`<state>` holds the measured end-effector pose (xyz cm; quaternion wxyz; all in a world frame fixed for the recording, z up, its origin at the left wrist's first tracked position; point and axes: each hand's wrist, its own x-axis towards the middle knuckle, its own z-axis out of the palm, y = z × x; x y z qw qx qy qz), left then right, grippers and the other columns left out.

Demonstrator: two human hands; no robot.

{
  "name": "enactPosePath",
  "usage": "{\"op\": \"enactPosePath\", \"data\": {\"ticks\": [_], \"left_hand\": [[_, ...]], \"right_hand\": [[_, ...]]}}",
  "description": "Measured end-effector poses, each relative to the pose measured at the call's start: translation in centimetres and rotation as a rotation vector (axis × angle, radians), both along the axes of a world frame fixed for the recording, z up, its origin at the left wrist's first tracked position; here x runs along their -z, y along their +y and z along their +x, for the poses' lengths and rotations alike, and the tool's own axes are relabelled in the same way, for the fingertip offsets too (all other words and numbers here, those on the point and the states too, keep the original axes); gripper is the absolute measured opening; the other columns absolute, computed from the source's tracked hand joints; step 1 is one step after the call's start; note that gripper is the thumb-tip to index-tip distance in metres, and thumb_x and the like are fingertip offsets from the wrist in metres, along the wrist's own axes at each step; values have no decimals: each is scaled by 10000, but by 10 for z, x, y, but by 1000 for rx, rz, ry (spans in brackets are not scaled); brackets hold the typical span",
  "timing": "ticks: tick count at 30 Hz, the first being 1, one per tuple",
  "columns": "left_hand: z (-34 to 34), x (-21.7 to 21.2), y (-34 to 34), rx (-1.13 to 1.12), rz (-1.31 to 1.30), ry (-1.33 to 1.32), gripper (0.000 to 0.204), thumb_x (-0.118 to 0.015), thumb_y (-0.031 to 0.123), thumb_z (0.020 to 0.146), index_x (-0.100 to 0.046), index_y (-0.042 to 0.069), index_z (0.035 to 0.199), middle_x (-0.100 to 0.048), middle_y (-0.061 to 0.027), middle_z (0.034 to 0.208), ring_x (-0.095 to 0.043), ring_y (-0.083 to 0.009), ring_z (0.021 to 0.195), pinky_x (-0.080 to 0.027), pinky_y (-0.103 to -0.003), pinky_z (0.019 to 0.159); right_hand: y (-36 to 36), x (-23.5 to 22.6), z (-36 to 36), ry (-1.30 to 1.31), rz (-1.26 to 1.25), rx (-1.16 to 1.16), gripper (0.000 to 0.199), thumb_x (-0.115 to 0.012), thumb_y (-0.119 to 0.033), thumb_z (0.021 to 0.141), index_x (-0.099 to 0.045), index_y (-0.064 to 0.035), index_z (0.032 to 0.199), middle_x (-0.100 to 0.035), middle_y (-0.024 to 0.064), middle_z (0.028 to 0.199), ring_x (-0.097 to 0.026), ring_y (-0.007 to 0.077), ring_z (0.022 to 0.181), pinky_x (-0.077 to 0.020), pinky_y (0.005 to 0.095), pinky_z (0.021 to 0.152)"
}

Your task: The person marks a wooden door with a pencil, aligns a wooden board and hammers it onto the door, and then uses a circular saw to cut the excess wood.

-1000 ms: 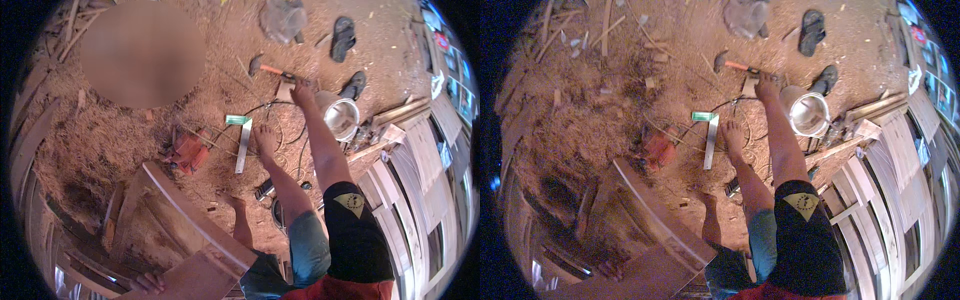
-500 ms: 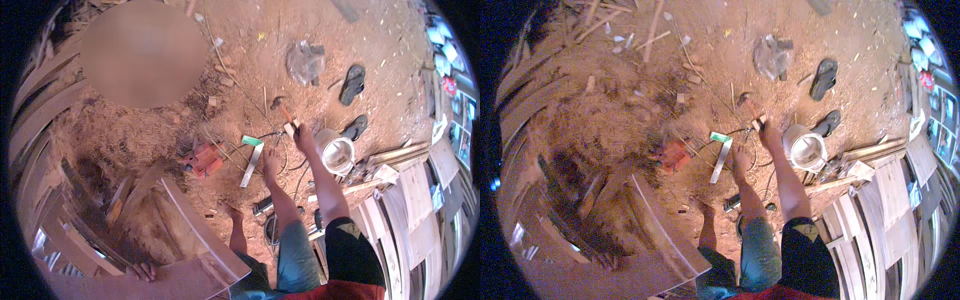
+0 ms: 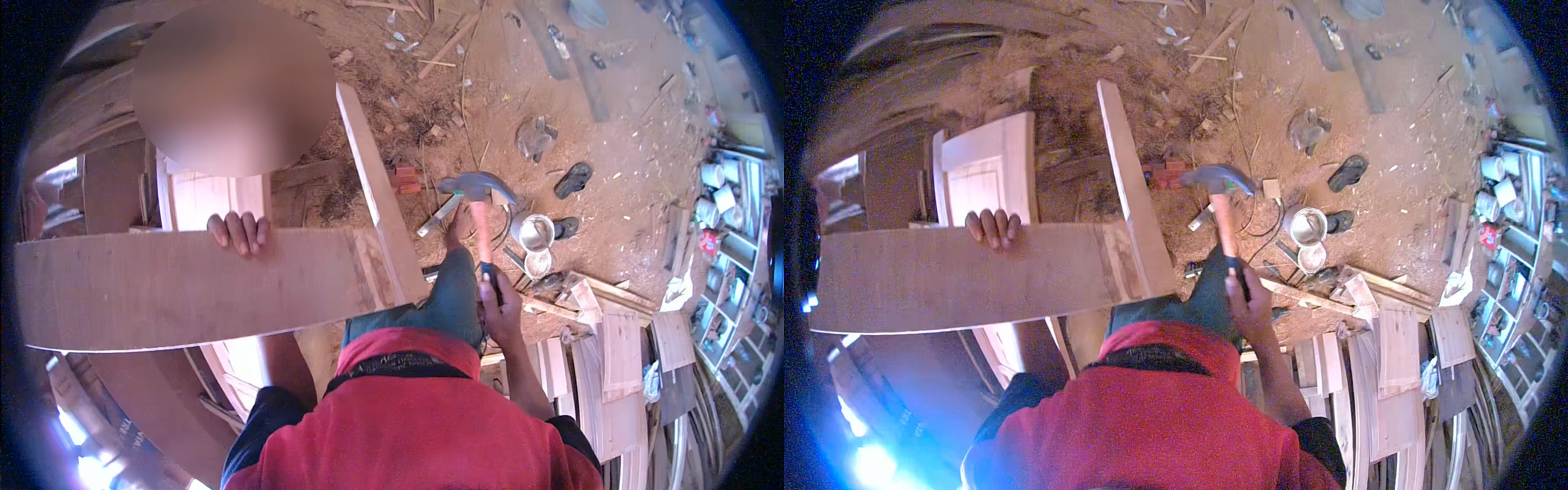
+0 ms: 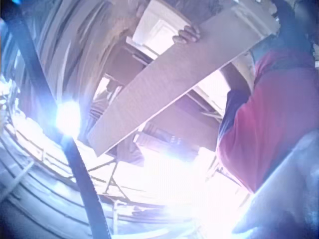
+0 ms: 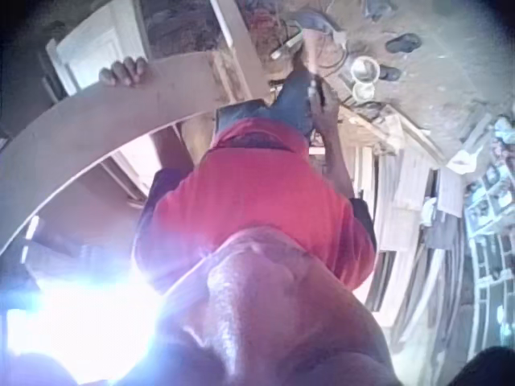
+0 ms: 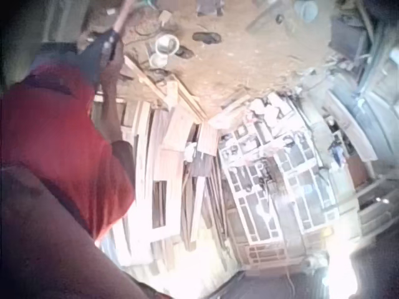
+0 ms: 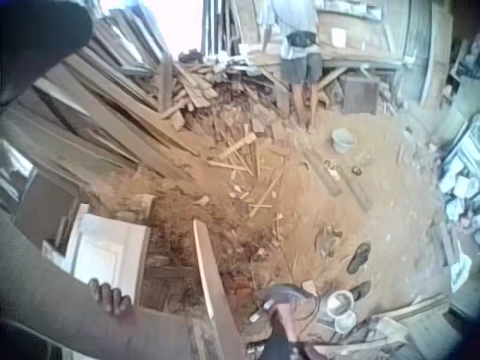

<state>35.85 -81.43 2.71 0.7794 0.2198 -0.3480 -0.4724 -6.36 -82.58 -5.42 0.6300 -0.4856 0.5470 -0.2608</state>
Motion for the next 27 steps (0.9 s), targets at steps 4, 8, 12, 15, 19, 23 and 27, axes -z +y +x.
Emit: {"op": "enactPosePath", "data": {"ticks": [4, 8, 12, 15, 19, 23, 27], "left_hand": [[22, -46, 42, 22, -170, 54, 219, -507, 269, 1027, -465, 109, 883, -490, -64, 731, -496, -204, 747, -424, -345, 755], [44, -85, 98, 7, -255, 32, 237, -487, 292, 1028, -463, 109, 879, -486, -67, 732, -495, -208, 745, -420, -353, 761], [69, -95, 144, 5, -335, 55, 240, -487, 297, 1024, -460, 109, 879, -486, -68, 733, -494, -206, 745, -418, -352, 757], [68, -99, 164, -78, -358, 88, 239, -482, 290, 1025, -453, 110, 871, -485, -68, 732, -486, -201, 739, -414, -351, 752], [90, -99, 196, -103, -384, 91, 246, -506, 313, 1022, -457, 110, 892, -489, -62, 735, -498, -198, 731, -425, -355, 756], [115, -94, 227, -155, -389, 88, 252, -517, 333, 1019, -475, 116, 899, -496, -56, 727, -505, -200, 724, -438, -362, 735], [112, -84, 241, -196, -407, 175, 240, -515, 332, 1023, -486, 130, 897, -512, -44, 730, -498, -191, 709, -451, -354, 700]], "right_hand": [[49, -84, 46, 23, -100, -233, 363, -587, -165, 1004, -568, 6, 1323, -549, -4, 764, -515, 48, 626, -415, 237, 540], [92, -143, 84, 71, -255, -357, 388, -601, -186, 991, -570, -38, 1348, -697, 181, 995, -678, 177, 856, -526, 324, 750], [123, -170, 100, 122, -355, -321, 413, -618, -156, 983, -559, -16, 1368, -688, 235, 1059, -710, 219, 933, -539, 314, 765], [152, -167, 120, 112, -500, -183, 431, -613, -143, 984, -542, -5, 1386, -688, 240, 1080, -713, 239, 970, -542, 332, 802], [164, -157, 143, 81, -620, -412, 461, -608, -92, 985, -510, 48, 1413, -662, 63, 891, -580, 94, 766, -477, 251, 680], [184, -157, 158, 69, -244, -311, 453, -585, -116, 997, -521, -20, 1434, -657, 57, 915, -595, 100, 751, -497, 262, 675], [192, -172, 178, -103, -319, -271, 456, -537, -78, 1017, -484, -1, 1464, -562, -13, 785, -483, 48, 633, -426, 219, 557]]}}
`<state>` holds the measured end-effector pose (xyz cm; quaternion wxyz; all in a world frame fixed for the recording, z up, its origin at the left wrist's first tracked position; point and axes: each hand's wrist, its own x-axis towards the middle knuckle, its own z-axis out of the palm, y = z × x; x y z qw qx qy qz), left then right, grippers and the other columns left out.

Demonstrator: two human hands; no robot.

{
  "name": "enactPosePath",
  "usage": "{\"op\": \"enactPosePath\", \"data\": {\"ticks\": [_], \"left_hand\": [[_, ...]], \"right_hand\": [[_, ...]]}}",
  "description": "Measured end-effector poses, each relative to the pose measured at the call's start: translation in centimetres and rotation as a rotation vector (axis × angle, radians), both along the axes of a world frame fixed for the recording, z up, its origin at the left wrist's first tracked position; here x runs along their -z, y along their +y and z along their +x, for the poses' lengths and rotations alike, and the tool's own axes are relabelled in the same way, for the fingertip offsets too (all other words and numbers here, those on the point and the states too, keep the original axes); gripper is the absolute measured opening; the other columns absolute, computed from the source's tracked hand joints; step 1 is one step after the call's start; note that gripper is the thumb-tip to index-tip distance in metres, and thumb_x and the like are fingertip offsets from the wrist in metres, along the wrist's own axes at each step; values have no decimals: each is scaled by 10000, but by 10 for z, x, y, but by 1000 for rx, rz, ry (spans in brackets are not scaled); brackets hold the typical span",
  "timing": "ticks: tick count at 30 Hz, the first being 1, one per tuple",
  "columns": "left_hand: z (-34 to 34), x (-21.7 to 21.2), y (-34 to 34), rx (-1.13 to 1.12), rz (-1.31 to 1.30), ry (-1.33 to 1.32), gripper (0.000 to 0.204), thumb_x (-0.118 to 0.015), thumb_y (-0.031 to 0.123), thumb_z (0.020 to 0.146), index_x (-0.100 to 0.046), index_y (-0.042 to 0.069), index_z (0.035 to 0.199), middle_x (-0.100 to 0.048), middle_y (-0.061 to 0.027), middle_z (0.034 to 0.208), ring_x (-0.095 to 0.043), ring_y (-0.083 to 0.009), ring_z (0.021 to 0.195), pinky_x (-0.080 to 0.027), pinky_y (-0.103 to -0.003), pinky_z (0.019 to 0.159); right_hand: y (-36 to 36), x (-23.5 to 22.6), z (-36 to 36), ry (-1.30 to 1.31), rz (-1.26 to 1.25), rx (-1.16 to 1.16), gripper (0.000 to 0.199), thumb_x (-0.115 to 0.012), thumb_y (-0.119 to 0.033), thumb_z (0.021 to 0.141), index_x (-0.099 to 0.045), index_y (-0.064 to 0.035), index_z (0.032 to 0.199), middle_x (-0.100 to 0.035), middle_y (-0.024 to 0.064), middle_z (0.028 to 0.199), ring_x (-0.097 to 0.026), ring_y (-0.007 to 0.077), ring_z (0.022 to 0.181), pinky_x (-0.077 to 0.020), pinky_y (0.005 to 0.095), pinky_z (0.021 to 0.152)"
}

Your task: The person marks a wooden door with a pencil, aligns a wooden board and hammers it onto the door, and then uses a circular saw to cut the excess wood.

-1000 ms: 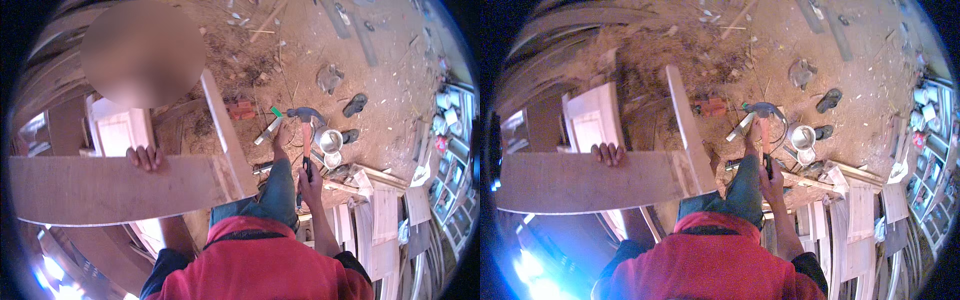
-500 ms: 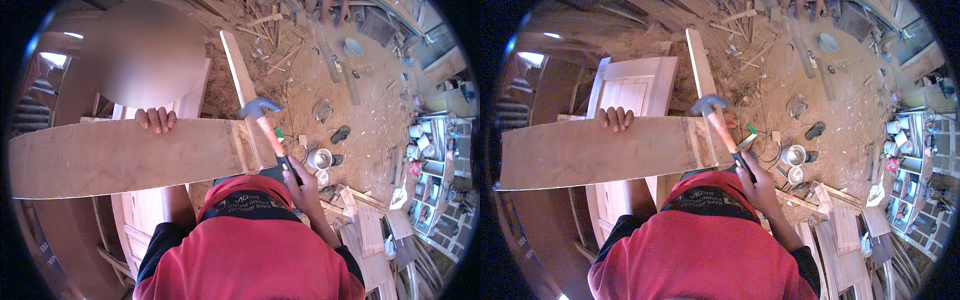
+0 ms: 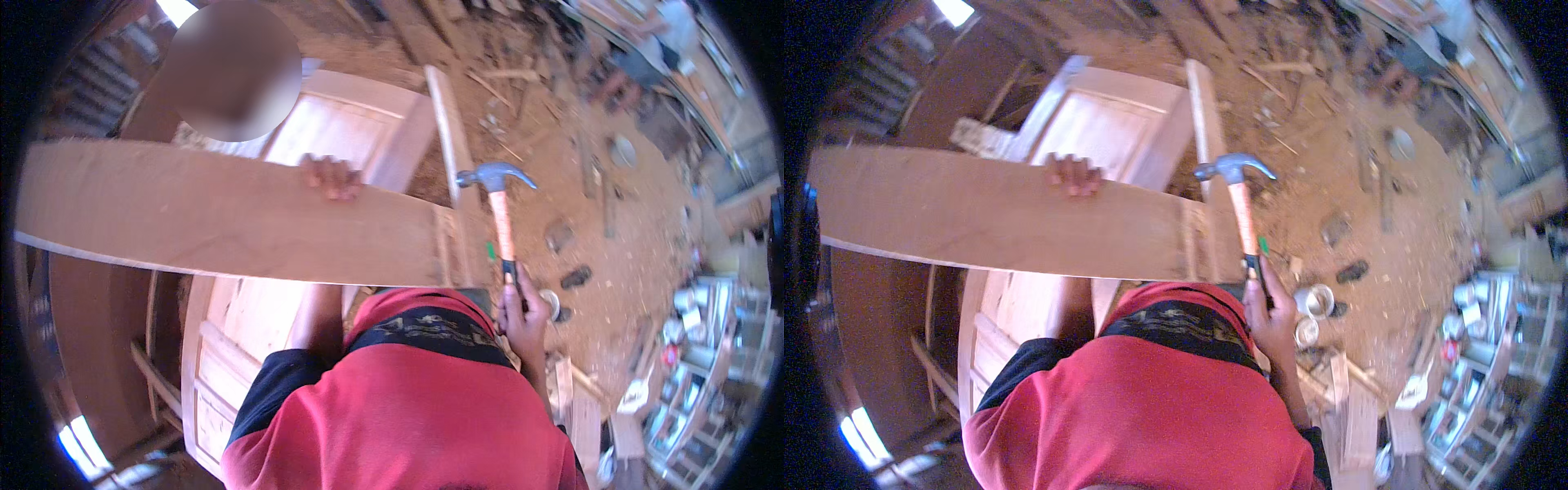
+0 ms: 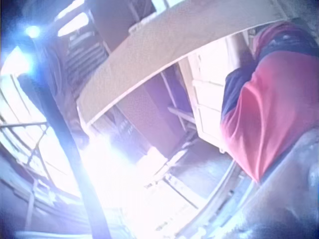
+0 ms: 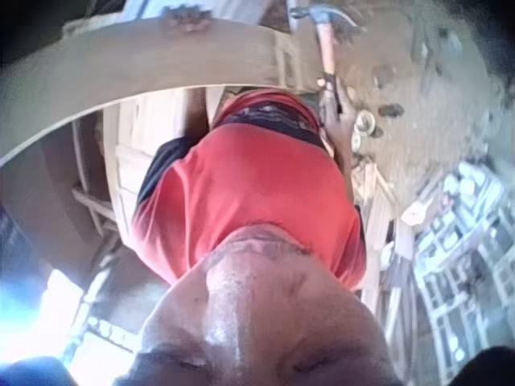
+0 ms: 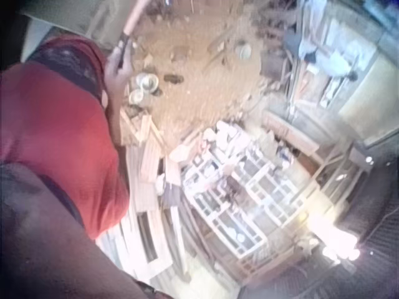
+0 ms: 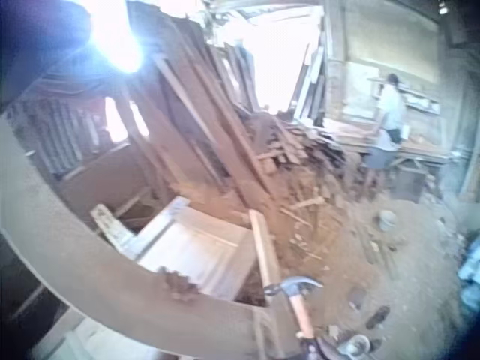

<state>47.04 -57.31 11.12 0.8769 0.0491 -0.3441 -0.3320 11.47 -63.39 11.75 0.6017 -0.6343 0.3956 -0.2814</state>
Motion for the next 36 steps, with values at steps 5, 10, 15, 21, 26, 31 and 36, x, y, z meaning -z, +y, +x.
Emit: {"op": "enactPosePath", "data": {"ticks": [5, 10, 15, 21, 26, 31, 36], "left_hand": [[5, 16, 3, 27, -48, -25, 230, -495, 328, 1041, -497, 128, 928, -532, -45, 751, -525, -191, 729, -488, -364, 738], [-11, 32, 5, 84, -109, -29, 217, -479, 318, 1051, -503, 124, 957, -546, -49, 783, -559, -203, 770, -511, -379, 806], [-21, 60, 11, 17, 90, 246, 234, -501, 375, 1037, -514, 147, 982, -524, -23, 748, -526, -182, 705, -484, -330, 715], [-20, 54, -10, 34, -106, 54, 299, -432, 377, 1066, -497, 108, 952, -539, -42, 740, -559, -194, 731, -499, -334, 731], [-23, 39, -14, 74, -164, 29, 304, -434, 389, 1063, -501, 112, 957, -552, -51, 753, -565, -197, 742, -498, -335, 744], [-4, 66, -11, 145, -158, -103, 321, -415, 406, 1065, -516, 115, 972, -581, -63, 774, -590, -218, 759, -517, -364, 765], [-31, 40, -2, 47, 23, 172, 317, -561, 472, 964, -518, 161, 915, -557, -46, 843, -509, -186, 790, -479, -353, 729]], "right_hand": [[13, -38, 75, -128, -82, -202, 489, -585, -79, 997, -464, 20, 1461, -555, -2, 716, -489, 46, 540, -418, 240, 472], [23, -52, 126, -103, -331, -427, 443, -625, -97, 983, -521, 78, 1376, -676, 247, 1179, -699, 254, 1023, -547, 340, 850], [21, -59, 141, -107, -382, -535, 457, -628, -114, 985, -517, 76, 1386, -699, 234, 1116, -720, 244, 954, -553, 334, 797], [7, -74, 156, -163, -294, -476, 445, -589, -95, 998, -503, 74, 1400, -705, 161, 975, -658, 167, 723, -537, 326, 670], [4, -68, 150, -185, -228, -512, 450, -587, -108, 1004, -497, 65, 1409, -706, 146, 948, -614, 120, 600, -504, 289, 567], [12, -43, 128, -123, -303, -518, 451, -609, -107, 993, -512, 74, 1394, -712, 217, 1083, -712, 234, 900, -549, 328, 782], [9, -46, 137, -70, -319, -512, 452, -619, -114, 987, -520, 75, 1386, -694, 250, 1144, -707, 289, 1046, -535, 349, 884]]}}
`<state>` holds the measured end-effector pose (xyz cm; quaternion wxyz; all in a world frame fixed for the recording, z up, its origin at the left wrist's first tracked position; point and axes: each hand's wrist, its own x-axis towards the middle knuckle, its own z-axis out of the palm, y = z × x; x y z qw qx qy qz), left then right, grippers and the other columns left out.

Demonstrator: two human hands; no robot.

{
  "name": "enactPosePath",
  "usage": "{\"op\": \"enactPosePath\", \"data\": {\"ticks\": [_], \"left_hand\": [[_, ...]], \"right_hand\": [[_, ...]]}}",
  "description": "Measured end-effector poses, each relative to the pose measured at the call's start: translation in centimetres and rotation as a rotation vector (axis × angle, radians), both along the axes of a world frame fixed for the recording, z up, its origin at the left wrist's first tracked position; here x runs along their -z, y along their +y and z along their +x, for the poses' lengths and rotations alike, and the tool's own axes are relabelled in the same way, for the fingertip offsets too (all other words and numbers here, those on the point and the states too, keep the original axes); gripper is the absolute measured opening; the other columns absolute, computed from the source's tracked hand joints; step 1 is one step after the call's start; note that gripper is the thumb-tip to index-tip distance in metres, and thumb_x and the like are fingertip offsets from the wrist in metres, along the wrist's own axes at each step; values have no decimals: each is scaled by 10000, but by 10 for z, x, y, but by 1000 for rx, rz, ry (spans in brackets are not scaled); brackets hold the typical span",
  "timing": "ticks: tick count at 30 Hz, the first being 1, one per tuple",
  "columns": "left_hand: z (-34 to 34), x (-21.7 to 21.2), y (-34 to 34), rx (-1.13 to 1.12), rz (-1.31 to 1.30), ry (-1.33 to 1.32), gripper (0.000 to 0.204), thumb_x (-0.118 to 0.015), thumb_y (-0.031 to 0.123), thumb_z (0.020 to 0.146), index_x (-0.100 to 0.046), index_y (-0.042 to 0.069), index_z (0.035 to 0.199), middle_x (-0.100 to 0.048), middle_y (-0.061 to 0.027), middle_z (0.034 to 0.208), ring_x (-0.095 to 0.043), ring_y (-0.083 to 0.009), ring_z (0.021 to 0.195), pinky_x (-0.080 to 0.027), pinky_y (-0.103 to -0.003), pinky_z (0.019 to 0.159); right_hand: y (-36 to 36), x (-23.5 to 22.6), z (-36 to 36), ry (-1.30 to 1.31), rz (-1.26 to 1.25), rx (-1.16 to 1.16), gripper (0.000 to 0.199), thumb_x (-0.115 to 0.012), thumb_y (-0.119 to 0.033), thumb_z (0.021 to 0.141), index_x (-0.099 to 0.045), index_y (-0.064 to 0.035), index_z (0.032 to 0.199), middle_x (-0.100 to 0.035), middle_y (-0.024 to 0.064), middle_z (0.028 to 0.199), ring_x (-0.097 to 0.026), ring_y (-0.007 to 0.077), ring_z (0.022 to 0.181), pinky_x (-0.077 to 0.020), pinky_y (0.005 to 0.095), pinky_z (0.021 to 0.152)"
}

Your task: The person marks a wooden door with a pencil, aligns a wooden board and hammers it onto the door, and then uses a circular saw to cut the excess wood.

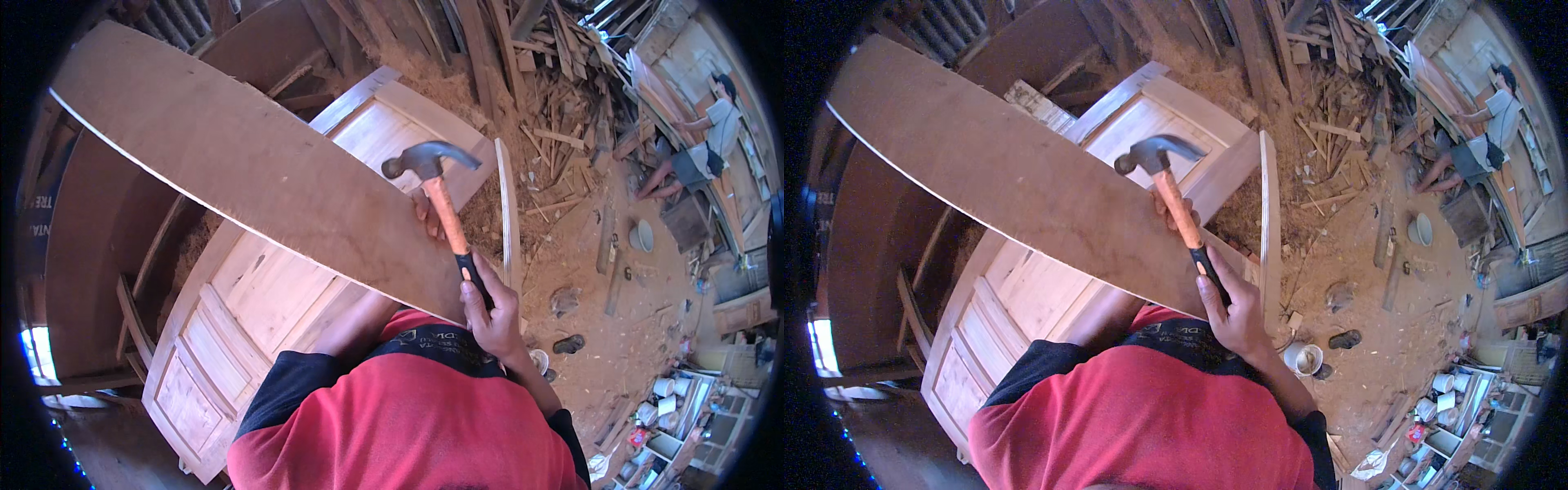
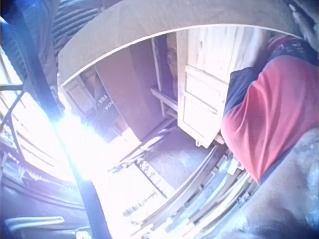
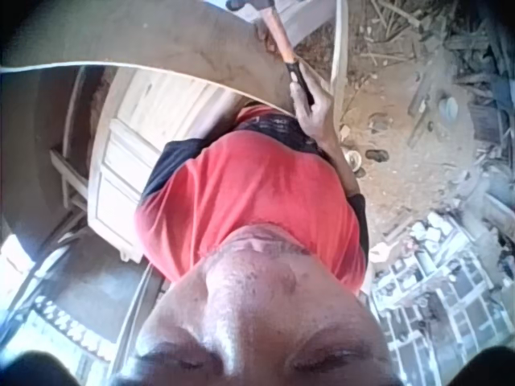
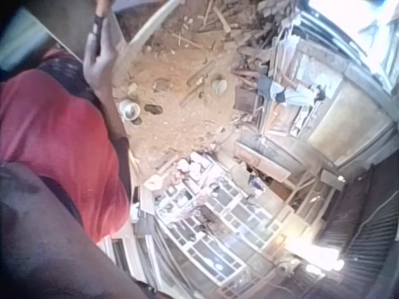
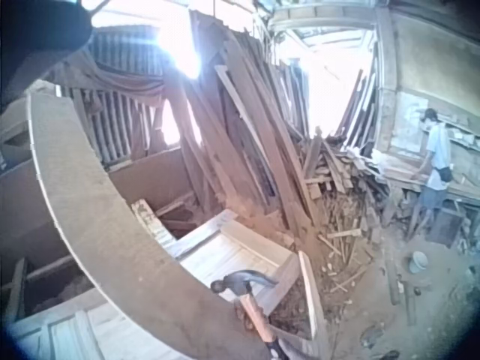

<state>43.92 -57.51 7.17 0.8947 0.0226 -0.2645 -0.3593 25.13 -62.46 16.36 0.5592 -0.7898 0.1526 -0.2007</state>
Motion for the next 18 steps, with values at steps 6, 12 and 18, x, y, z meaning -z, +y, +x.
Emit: {"op": "enactPosePath", "data": {"ticks": [6, 12, 18], "left_hand": [[-1, 18, -7, 144, -155, -3, 298, -516, 391, 1018, -517, 94, 988, -570, -67, 796, -593, -243, 789, -542, -415, 824], [-13, 11, -21, 149, -174, -44, 297, -521, 389, 1015, -516, 95, 982, -566, -64, 790, -591, -240, 789, -541, -413, 825], [-19, 13, -29, 143, -163, -49, 295, -526, 388, 1012, -515, 96, 976, -562, -61, 784, -588, -237, 788, -541, -412, 826]], "right_hand": [[0, -48, 48, -257, -171, -55, 450, -598, -96, 991, -504, 68, 1399, -687, 250, 1158, -717, 304, 1025, -552, 356, 844], [7, -55, 95, -493, -308, -46, 482, -547, -107, 1026, -432, 36, 1472, -643, 124, 959, -603, 118, 717, -478, 257, 595], [-3, -56, 89, -385, -407, -154, 505, -563, -121, 1020, -421, 34, 1480, -701, 221, 1145, -723, 193, 938, -554, 306, 756]]}}
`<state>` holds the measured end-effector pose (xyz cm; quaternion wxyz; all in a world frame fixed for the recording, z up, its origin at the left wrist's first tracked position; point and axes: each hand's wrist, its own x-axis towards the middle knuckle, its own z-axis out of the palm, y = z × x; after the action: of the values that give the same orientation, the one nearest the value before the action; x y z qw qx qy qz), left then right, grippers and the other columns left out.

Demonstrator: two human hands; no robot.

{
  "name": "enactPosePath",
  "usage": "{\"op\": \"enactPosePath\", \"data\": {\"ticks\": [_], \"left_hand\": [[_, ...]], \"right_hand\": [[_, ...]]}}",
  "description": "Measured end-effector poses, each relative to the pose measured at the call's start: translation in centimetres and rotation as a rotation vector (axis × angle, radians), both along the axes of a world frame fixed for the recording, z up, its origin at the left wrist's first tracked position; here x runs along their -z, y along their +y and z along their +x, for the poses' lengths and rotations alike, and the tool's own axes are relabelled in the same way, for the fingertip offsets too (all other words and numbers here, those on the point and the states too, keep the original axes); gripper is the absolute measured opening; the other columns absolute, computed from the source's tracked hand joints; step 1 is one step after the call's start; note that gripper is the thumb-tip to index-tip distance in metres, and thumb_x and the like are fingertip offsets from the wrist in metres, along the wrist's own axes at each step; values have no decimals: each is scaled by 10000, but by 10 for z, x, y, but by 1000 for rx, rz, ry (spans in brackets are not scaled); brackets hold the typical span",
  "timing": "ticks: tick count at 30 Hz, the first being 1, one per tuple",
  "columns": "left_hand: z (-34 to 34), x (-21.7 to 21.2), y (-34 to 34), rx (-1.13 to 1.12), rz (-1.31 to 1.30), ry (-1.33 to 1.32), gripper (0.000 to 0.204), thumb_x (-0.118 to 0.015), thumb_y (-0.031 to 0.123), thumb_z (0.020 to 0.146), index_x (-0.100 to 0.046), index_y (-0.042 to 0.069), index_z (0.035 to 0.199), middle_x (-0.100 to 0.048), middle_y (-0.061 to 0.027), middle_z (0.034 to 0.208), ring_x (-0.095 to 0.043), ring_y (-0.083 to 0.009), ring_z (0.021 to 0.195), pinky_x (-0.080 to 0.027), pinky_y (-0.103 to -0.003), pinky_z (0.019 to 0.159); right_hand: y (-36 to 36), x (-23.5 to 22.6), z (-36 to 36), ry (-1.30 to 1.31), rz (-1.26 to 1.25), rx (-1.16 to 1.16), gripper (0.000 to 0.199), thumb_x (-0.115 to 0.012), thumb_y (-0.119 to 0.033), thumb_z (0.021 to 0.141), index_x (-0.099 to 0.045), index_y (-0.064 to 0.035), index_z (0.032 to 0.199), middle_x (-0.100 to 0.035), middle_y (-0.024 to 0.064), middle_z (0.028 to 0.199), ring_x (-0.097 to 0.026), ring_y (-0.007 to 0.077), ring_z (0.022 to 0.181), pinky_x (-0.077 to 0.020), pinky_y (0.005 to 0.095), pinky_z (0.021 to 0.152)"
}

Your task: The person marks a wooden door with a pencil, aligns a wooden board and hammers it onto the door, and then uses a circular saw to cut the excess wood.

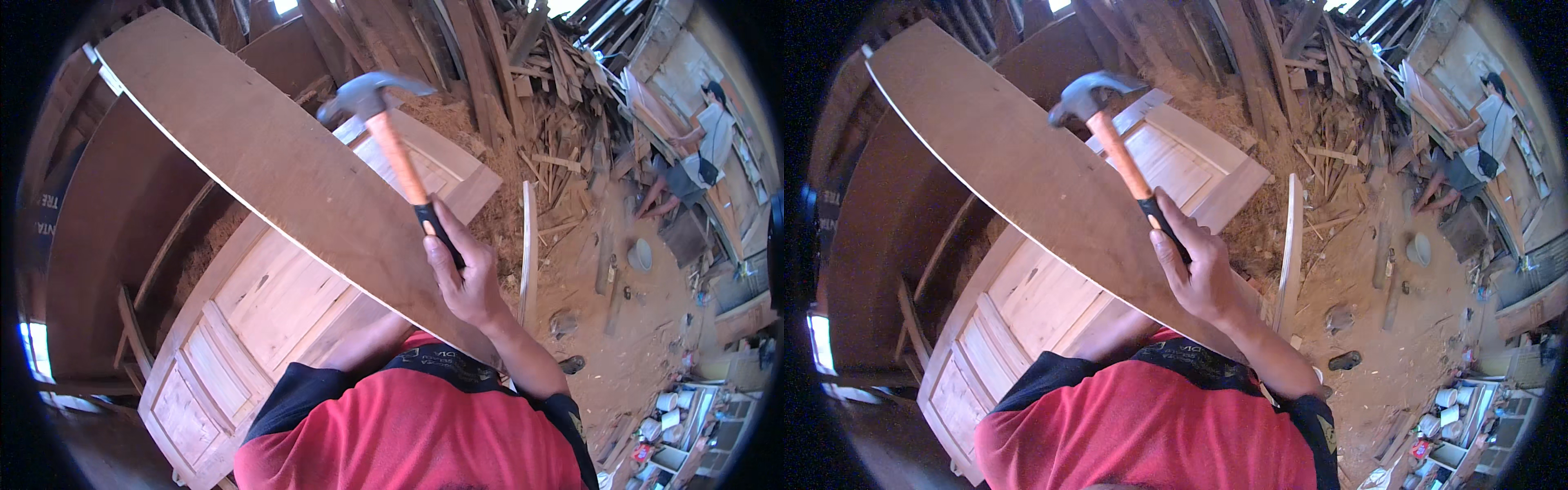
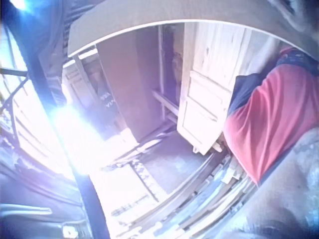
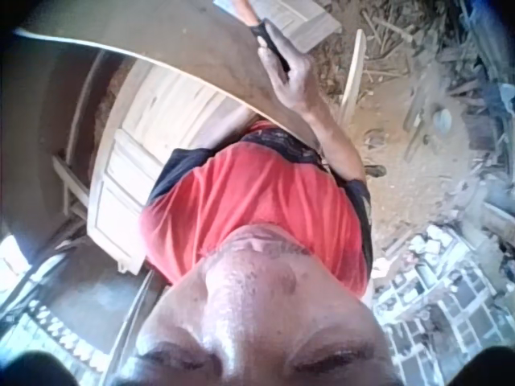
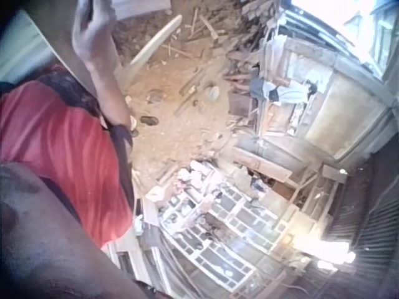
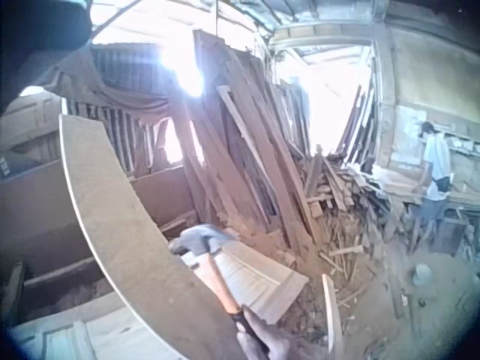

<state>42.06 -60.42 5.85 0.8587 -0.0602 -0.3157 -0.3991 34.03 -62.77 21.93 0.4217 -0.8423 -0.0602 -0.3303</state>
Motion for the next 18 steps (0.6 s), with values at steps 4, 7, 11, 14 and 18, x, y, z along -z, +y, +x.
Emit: {"op": "enactPosePath", "data": {"ticks": [4, 7, 11, 14, 18], "left_hand": [[-10, -4, -11, 2, 12, -16, 294, -530, 387, 1010, -515, 96, 972, -560, -59, 781, -587, -235, 787, -540, -410, 826], [-24, -6, -24, 4, 18, -17, 293, -532, 387, 1008, -515, 96, 969, -558, -58, 778, -586, -234, 787, -540, -410, 827], [-33, -12, -49, -15, 19, -39, 293, -536, 386, 1006, -514, 97, 965, -555, -56, 774, -584, -232, 786, -540, -408, 828], [-36, -24, -69, -75, 57, -36, 292, -539, 385, 1004, -514, 97, 962, -554, -55, 772, -583, -230, 786, -539, -408, 828], [-16, -70, -105, -165, 112, -111, 239, -528, 360, 1014, -518, 130, 946, -549, -40, 780, -564, -203, 764, -505, -355, 769]], "right_hand": [[-13, 2, -3, 134, 172, 57, 487, -576, -139, 1013, -458, 35, 1452, -698, 226, 1113, -709, 250, 899, -541, 340, 760], [-33, 4, -18, 191, 252, 11, 476, -569, -151, 1014, -471, 43, 1437, -695, 240, 1107, -703, 268, 861, -537, 358, 744], [-74, -8, -53, 151, 534, 74, 407, -559, -182, 1032, -522, 24, 1382, -674, 82, 900, -620, 112, 707, -494, 272, 615], [-129, -11, -105, 184, 612, 175, 270, -577, -184, 1027, -582, -2, 1226, -512, -46, 708, -470, 12, 504, -372, 206, 440], [-196, -23, -182, -15, 658, 391, 198, -597, -156, 1010, -552, -18, 1144, -502, -39, 681, -445, 28, 426, -362, 196, 374]]}}
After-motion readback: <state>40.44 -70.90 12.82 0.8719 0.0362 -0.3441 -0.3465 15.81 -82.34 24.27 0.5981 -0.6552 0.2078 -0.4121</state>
